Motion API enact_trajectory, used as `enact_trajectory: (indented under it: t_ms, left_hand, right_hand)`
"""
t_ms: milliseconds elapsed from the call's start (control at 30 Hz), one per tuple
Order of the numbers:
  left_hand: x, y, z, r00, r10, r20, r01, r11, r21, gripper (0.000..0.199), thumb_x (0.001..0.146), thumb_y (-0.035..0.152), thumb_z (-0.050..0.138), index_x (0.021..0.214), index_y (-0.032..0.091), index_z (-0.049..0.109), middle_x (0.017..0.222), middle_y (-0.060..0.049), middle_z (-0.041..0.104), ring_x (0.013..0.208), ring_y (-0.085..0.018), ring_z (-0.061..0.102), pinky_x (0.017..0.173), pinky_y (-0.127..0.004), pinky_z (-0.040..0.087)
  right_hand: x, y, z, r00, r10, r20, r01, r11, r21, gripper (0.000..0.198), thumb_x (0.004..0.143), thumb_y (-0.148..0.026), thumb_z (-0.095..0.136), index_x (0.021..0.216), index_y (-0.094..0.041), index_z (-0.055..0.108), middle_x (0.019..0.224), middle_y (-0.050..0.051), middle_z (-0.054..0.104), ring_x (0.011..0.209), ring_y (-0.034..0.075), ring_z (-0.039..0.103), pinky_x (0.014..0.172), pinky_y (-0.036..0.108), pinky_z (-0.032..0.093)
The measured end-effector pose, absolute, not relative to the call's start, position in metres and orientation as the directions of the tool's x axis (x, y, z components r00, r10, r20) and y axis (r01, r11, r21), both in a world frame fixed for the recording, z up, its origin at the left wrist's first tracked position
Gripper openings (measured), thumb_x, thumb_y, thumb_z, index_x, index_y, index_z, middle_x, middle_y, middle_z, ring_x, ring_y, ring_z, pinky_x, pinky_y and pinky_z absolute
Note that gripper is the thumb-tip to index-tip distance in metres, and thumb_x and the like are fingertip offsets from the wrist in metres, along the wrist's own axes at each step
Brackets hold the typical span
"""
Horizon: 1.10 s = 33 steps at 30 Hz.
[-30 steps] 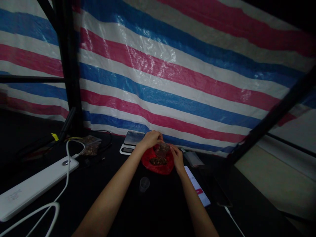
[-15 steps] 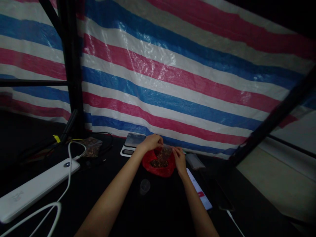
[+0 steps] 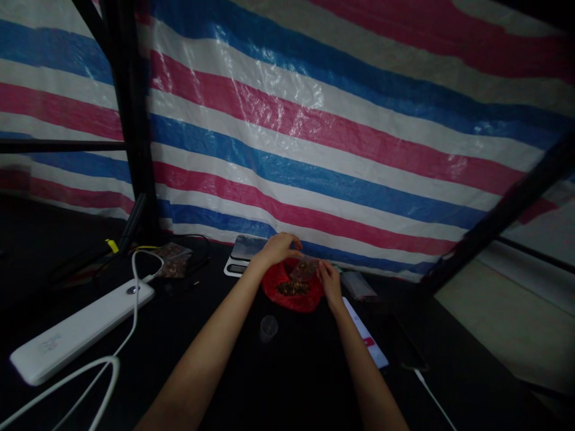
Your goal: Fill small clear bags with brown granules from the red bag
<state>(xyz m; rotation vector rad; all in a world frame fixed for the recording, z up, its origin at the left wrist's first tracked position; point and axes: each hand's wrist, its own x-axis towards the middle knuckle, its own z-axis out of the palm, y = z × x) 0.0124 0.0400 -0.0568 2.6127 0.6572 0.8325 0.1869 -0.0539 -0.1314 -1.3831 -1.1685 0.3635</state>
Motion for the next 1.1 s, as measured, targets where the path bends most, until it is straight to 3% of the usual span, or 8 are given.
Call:
enact_trajectory:
  t_ms: [133, 333, 567, 700, 800, 967, 1100]
  left_hand:
    - [0.013, 0.041, -0.059, 0.77, 0.531, 0.354, 0.391, -0.83, 0.397, 0.024, 0.067, 0.039, 0.064, 0.08, 0.019, 0.066, 0.082, -0.003, 0.065, 0.078, -0.017, 0.058, 0.067, -0.023, 0.039]
    - [0.011, 0.04, -0.057, 0.783, 0.512, 0.354, 0.362, -0.837, 0.411, 0.016, 0.069, 0.033, 0.063, 0.078, 0.021, 0.066, 0.078, 0.001, 0.066, 0.073, -0.014, 0.058, 0.063, -0.02, 0.038]
    - [0.012, 0.04, -0.057, 0.762, 0.53, 0.374, 0.384, -0.833, 0.398, 0.014, 0.068, 0.032, 0.064, 0.075, 0.02, 0.067, 0.074, 0.0, 0.064, 0.071, -0.014, 0.057, 0.061, -0.02, 0.037]
    - [0.012, 0.042, -0.06, 0.751, 0.531, 0.392, 0.373, -0.832, 0.411, 0.016, 0.07, 0.034, 0.062, 0.075, 0.019, 0.066, 0.074, 0.0, 0.064, 0.069, -0.013, 0.056, 0.061, -0.019, 0.036]
    - [0.012, 0.043, -0.061, 0.744, 0.534, 0.402, 0.368, -0.83, 0.42, 0.017, 0.07, 0.034, 0.062, 0.075, 0.018, 0.065, 0.074, 0.0, 0.064, 0.069, -0.013, 0.056, 0.061, -0.02, 0.036]
    - [0.015, 0.045, -0.063, 0.73, 0.522, 0.441, 0.326, -0.833, 0.447, 0.017, 0.071, 0.034, 0.061, 0.076, 0.017, 0.065, 0.076, -0.001, 0.065, 0.071, -0.013, 0.056, 0.063, -0.02, 0.037]
    - [0.016, 0.049, -0.067, 0.739, 0.513, 0.437, 0.276, -0.822, 0.499, 0.02, 0.071, 0.035, 0.06, 0.078, 0.017, 0.065, 0.077, -0.001, 0.065, 0.072, -0.012, 0.057, 0.063, -0.019, 0.037]
  right_hand:
    - [0.183, -0.055, -0.13, 0.405, 0.839, 0.363, 0.338, 0.232, -0.912, 0.044, 0.073, -0.055, 0.046, 0.084, -0.016, 0.062, 0.051, -0.004, 0.049, 0.036, 0.007, 0.031, 0.037, 0.021, 0.022]
    - [0.181, -0.057, -0.126, 0.366, 0.85, 0.379, 0.317, 0.268, -0.91, 0.041, 0.074, -0.052, 0.046, 0.079, -0.014, 0.062, 0.054, -0.002, 0.052, 0.036, 0.006, 0.034, 0.039, 0.021, 0.022]
    - [0.18, -0.059, -0.121, 0.36, 0.837, 0.413, 0.403, 0.26, -0.877, 0.043, 0.077, -0.053, 0.043, 0.079, -0.014, 0.062, 0.047, -0.005, 0.044, 0.038, 0.007, 0.032, 0.041, 0.021, 0.023]
    - [0.179, -0.061, -0.119, 0.386, 0.787, 0.482, 0.516, 0.249, -0.82, 0.042, 0.077, -0.051, 0.043, 0.069, -0.014, 0.06, 0.044, -0.006, 0.037, 0.043, 0.009, 0.034, 0.045, 0.021, 0.027]
    - [0.18, -0.062, -0.119, 0.391, 0.777, 0.493, 0.57, 0.215, -0.793, 0.043, 0.079, -0.051, 0.041, 0.065, -0.014, 0.06, 0.044, -0.005, 0.041, 0.043, 0.009, 0.036, 0.046, 0.022, 0.029]
    - [0.188, -0.061, -0.122, 0.387, 0.784, 0.485, 0.656, 0.136, -0.743, 0.038, 0.073, -0.05, 0.049, 0.085, -0.018, 0.065, 0.069, 0.002, 0.063, 0.061, 0.015, 0.053, 0.059, 0.024, 0.04]
    - [0.193, -0.06, -0.127, 0.413, 0.783, 0.465, 0.704, 0.05, -0.709, 0.037, 0.069, -0.051, 0.053, 0.08, -0.019, 0.067, 0.074, 0.004, 0.066, 0.066, 0.018, 0.057, 0.064, 0.028, 0.043]
